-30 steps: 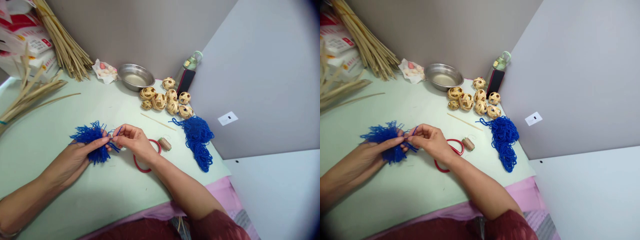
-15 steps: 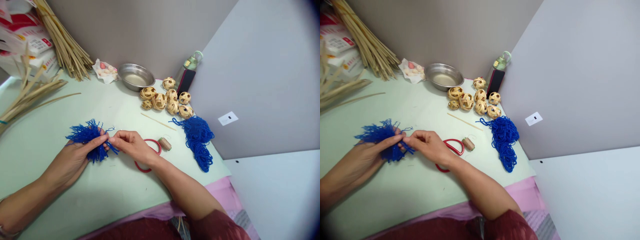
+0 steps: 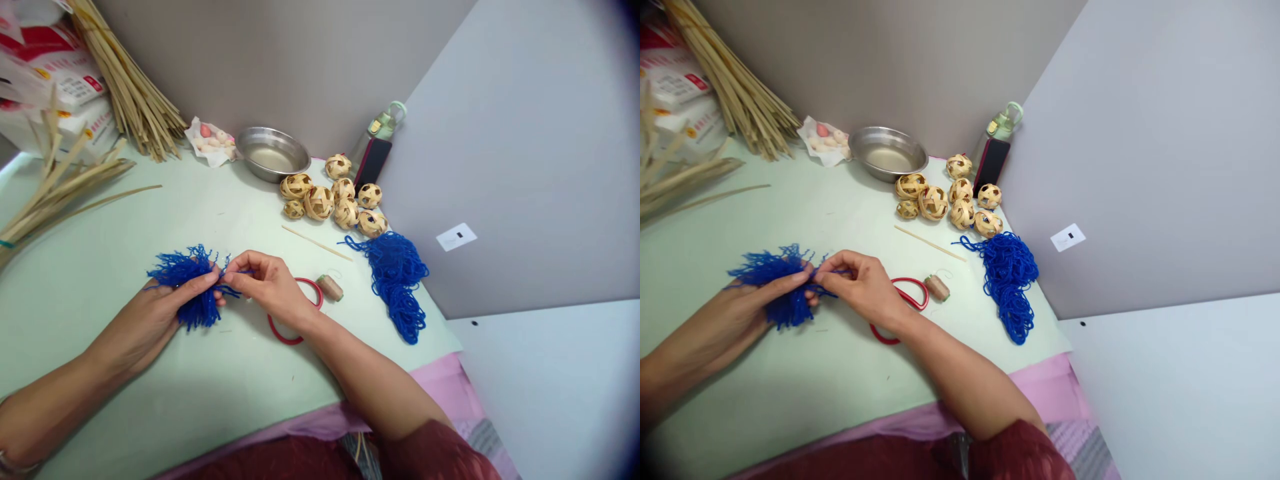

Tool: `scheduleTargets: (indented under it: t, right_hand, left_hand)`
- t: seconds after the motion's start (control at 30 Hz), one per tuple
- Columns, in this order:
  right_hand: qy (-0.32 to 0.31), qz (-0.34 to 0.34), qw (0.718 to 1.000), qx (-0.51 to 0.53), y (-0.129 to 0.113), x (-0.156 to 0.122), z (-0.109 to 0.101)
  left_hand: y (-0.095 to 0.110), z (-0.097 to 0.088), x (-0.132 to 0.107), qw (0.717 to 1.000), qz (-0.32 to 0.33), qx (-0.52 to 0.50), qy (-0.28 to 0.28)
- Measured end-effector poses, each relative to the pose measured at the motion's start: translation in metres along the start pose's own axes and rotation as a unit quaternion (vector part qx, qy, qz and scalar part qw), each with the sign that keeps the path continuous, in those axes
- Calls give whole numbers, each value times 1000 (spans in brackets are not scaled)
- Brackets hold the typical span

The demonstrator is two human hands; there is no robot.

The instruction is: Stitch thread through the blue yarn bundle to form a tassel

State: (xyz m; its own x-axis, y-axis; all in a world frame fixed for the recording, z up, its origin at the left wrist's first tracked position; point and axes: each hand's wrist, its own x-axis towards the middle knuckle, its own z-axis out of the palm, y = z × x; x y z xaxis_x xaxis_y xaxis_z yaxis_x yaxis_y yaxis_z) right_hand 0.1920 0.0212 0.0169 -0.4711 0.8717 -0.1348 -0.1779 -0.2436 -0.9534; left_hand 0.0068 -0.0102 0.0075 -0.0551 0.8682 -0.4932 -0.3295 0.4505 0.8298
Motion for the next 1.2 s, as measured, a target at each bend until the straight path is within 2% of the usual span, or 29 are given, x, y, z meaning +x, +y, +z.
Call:
scheduleTargets:
  t: [0.17, 0.3, 0.47, 0.67, 0.8, 0.87, 0.97, 1.2]
  right_hand:
    - [1, 21, 1000, 1, 3, 0, 0]
    - [-8, 29, 999, -28, 1, -2, 1]
    - [22, 34, 995, -87, -3, -3, 2]
    - [-7, 36, 998, -59, -2, -2, 1]
    - [-13, 49, 997, -58, -2, -3, 2]
    - [-19, 56, 997, -52, -2, -3, 3]
    - [-14, 54, 996, -67, 0, -3, 2]
    - [-16, 44, 995, -85, 1, -4, 1]
  left_hand:
    - [-4, -3, 4, 998, 19, 52, -24]
    - [2, 4, 0, 998, 13, 61, 1]
    - [10, 10, -7, 999, 7, 45, 13]
    - [-4, -8, 3, 984, 45, 168, -38]
    - [-8, -15, 8, 979, 54, 193, -33]
    - [-4, -11, 5, 984, 49, 168, -27]
    - [4, -1, -1, 998, 23, 63, -10]
    - [11, 2, -5, 999, -17, -19, -46]
